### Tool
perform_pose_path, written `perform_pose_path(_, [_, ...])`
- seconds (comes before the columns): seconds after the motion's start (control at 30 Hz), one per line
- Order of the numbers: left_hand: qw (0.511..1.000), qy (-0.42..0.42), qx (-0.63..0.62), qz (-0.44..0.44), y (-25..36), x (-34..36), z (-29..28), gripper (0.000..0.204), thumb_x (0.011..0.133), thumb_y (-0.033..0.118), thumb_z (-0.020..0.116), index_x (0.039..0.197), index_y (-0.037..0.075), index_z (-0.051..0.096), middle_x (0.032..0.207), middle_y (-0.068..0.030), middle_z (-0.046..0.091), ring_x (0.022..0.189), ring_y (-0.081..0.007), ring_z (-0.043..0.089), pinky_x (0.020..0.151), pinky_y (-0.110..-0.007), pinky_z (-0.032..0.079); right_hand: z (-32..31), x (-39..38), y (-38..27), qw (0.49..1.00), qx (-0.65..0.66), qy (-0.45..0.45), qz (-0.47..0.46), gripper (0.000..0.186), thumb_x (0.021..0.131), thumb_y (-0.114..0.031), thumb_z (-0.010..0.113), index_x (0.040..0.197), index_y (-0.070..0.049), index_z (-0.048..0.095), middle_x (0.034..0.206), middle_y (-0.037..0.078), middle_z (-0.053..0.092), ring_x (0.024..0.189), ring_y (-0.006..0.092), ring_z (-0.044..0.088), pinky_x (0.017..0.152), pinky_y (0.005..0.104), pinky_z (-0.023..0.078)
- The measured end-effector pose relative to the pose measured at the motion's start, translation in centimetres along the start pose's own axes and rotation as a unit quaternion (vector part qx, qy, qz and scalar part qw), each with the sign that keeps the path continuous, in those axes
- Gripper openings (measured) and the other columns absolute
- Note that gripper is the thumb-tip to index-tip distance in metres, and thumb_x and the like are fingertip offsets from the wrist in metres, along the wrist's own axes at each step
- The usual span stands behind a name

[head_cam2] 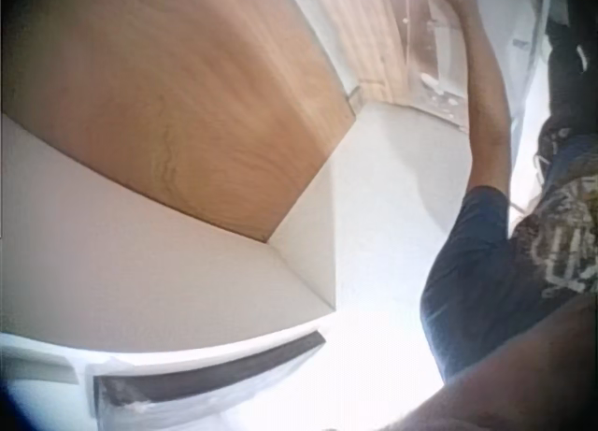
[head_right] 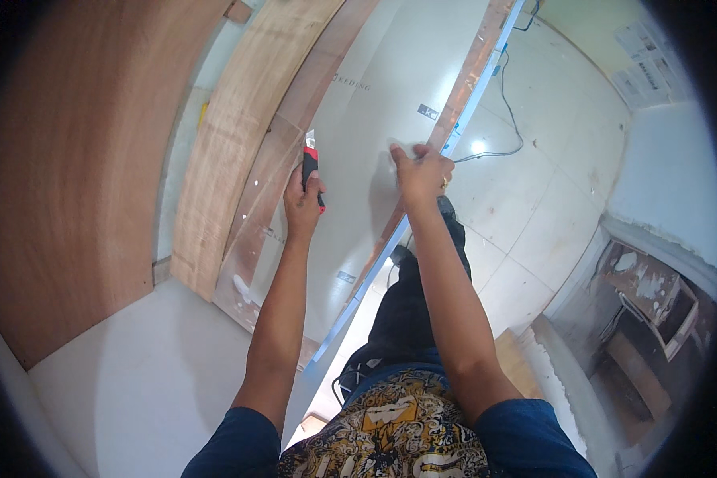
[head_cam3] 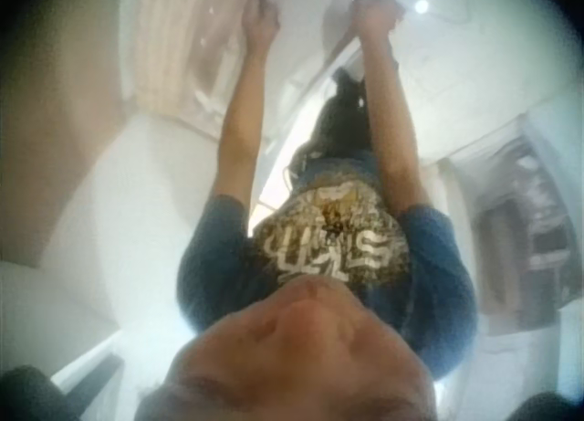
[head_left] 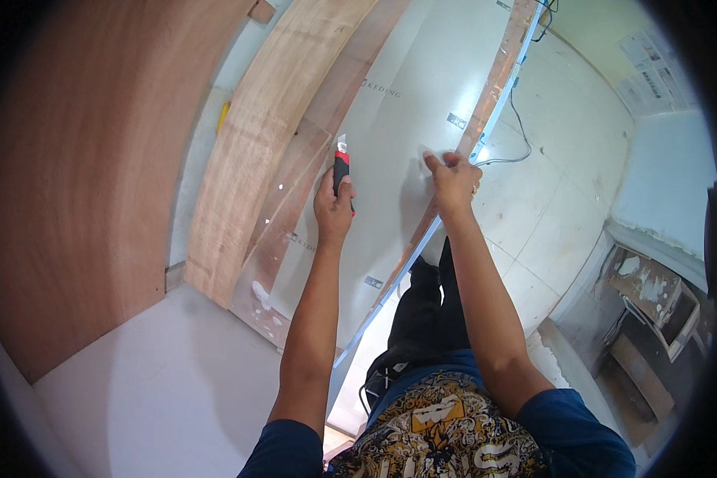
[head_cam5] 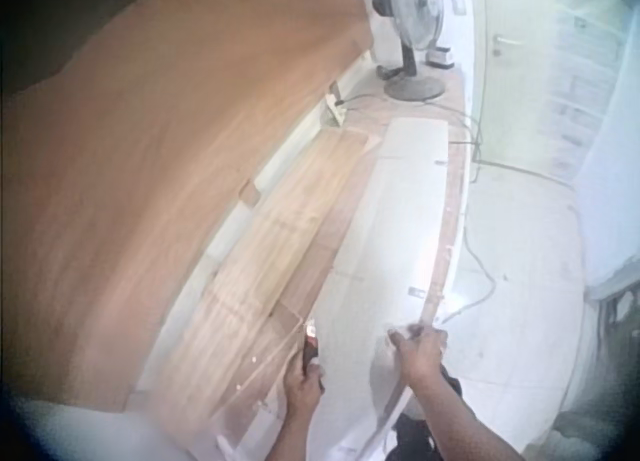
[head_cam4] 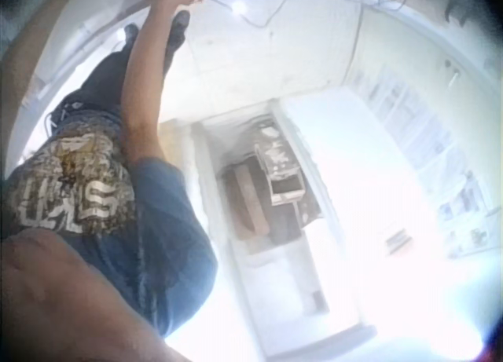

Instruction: The person uses a utility knife and a straightedge to score and cut a large white laminate sheet on a workbench. They repeatedly score along the straightedge, flip the sheet, and continue cutting until the piece separates.

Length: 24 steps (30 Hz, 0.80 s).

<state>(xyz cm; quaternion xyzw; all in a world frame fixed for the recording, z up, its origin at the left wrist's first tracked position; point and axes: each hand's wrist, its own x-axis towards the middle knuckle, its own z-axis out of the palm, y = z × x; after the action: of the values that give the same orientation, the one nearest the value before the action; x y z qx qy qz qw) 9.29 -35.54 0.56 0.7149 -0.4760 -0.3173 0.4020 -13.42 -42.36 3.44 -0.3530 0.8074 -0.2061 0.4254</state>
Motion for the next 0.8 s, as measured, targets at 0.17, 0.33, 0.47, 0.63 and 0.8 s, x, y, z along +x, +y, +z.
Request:
perform_pose_path(0.17, [0.994,-0.087,0.038,-0.046,2.6,1.1,-1.0,0.037,0.106,0.021,0.065,0.137,0.001,0.066,0.088,-0.0088,0.07,0.081,-0.0189,0.067,0.073,-0.035,0.053,1.0,1.2,0.5,0.983,-0.011,0.101,-0.153,0.043,0.089,-0.034,0.083,0.121,-0.008,0.072,0.132,0.019,0.06,0.123,0.0401,0.061,0.107,0.0514,0.048])
perform_pose_path(0.33, [0.969,-0.077,0.194,0.133,2.3,2.6,-3.1,0.047,0.101,0.012,0.067,0.145,0.0,0.059,0.12,-0.0246,0.073,0.111,-0.043,0.07,0.094,-0.05,0.055,0.5,6.6,-5.0,0.847,-0.011,-0.029,-0.531,0.039,0.087,-0.01,0.078,0.125,-0.006,0.069,0.125,0.018,0.067,0.111,0.0397,0.069,0.094,0.0469,0.056])
perform_pose_path(0.47, [0.972,-0.103,0.185,0.106,2.8,2.5,-3.1,0.054,0.1,0.009,0.067,0.152,-0.001,0.053,0.134,-0.0298,0.067,0.126,-0.047,0.063,0.103,-0.052,0.052,1.8,9.4,-12.7,0.711,-0.349,-0.218,-0.57,0.098,0.071,-0.012,0.094,0.158,-0.016,0.05,0.168,0.009,0.043,0.156,0.0316,0.041,0.124,0.0494,0.04])
perform_pose_path(0.63, [0.971,-0.105,0.186,0.108,1.6,0.3,-4.2,0.055,0.101,0.01,0.067,0.153,-0.002,0.052,0.135,-0.0298,0.067,0.125,-0.0468,0.065,0.104,-0.051,0.053,5.7,8.3,-17.6,0.537,-0.564,-0.276,-0.563,0.133,0.054,-0.029,0.104,0.167,-0.012,0.035,0.168,0.006,0.038,0.159,0.0276,0.034,0.124,0.056,0.035])
perform_pose_path(0.8, [0.973,-0.093,0.192,0.091,1.1,-1.3,-4.8,0.054,0.102,0.012,0.067,0.152,-0.002,0.052,0.134,-0.0291,0.068,0.118,-0.047,0.068,0.099,-0.05,0.056,7.9,7.9,-18.9,0.513,-0.605,-0.257,-0.552,0.144,0.049,-0.035,0.107,0.17,-0.013,0.032,0.162,0.009,0.041,0.156,0.0321,0.036,0.123,0.0576,0.035])
